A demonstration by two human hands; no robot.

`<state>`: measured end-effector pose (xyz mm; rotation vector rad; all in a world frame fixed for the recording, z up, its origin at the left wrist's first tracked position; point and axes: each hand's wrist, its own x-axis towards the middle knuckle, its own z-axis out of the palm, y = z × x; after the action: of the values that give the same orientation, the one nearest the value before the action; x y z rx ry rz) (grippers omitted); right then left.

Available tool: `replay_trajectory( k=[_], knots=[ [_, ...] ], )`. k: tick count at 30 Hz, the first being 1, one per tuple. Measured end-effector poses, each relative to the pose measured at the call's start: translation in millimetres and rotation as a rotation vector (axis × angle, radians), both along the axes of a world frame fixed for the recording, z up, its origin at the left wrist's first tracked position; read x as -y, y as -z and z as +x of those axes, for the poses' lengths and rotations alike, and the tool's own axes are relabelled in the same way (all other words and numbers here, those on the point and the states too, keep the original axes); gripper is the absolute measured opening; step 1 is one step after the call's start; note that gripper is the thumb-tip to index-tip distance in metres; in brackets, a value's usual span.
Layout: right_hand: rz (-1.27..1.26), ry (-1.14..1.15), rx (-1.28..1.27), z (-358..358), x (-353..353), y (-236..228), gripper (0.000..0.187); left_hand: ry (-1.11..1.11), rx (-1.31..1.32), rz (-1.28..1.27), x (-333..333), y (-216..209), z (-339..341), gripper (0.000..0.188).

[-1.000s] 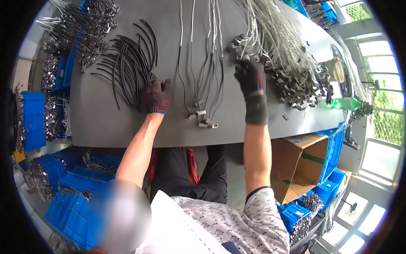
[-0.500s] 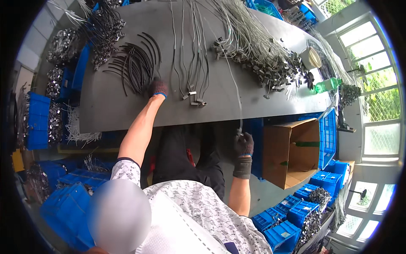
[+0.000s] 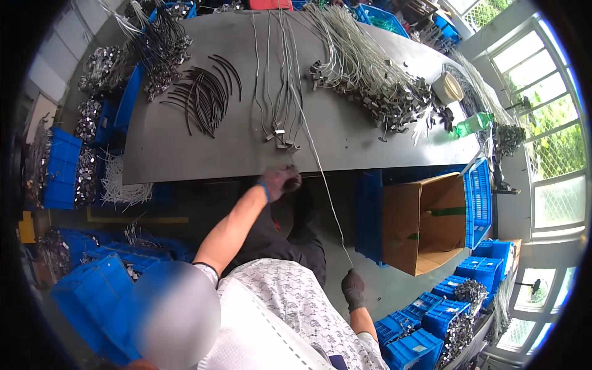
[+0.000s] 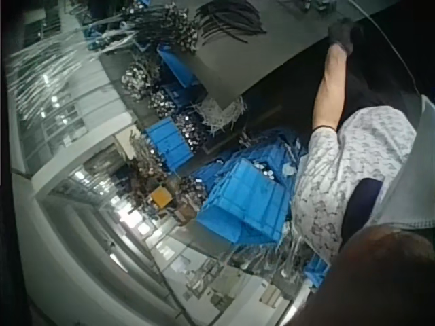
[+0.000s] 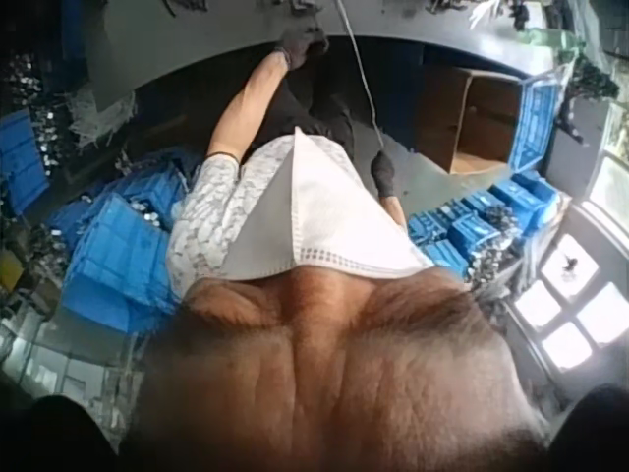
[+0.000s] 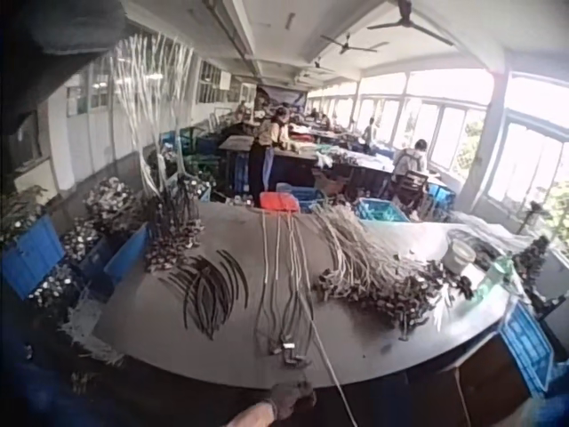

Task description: Assembling electronic cable harnesses by grouping wires and attaching connectors at a manual workstation.

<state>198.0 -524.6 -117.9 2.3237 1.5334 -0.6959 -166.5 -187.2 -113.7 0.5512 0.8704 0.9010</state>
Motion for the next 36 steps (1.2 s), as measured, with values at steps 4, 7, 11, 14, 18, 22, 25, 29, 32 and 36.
replay_trajectory(
  k=[4,7,11,14,18,22,25,29,32,36],
  knots=[
    [0.136,0.059,-0.067,-31.7,12.9,-42.4,0.02,-0.044,-0.093,-0.248,8.0,22.8,70.4,0.01],
    [0.203,0.091,-0.098,-44.2,28.3,-62.7,0.022,-0.221,-0.063,-0.217,11.5,14.0,112.9,0.014],
    [-0.112,0.091,-0.145,14.5,128.5,0.5,0.024,-0.356,-0.011,-0.119,-7.1,-48.5,124.6,0.016],
    [-0.193,0.046,-0.169,19.1,143.4,6.2,0.025,-0.456,-0.076,0.091,-42.3,-91.5,112.6,0.015],
    [-0.181,0.07,-0.164,-13.0,93.2,-43.4,0.025,-0.59,-0.142,0.37,-109.8,-124.3,80.5,0.014],
    [-0.21,0.114,-0.151,5.5,113.0,-13.2,0.026,-0.733,-0.207,0.44,-158.0,-150.9,58.7,0.021],
    [-0.248,0.105,-0.167,13.9,115.8,-3.0,0.028,-0.682,-0.301,0.429,-157.6,-141.0,41.0,0.018],
    [-0.238,0.138,-0.175,-1.3,104.0,-16.8,0.029,-0.271,-0.148,0.164,-145.5,-120.9,32.8,0.012],
    [-0.233,0.14,-0.191,-0.9,108.9,-23.0,0.028,0.341,-0.328,0.215,-115.7,-96.2,25.3,0.022],
    [-0.397,-0.13,-0.198,34.9,130.8,27.0,0.031,0.056,-0.184,0.1,-112.0,-89.4,32.5,0.023]
  ],
)
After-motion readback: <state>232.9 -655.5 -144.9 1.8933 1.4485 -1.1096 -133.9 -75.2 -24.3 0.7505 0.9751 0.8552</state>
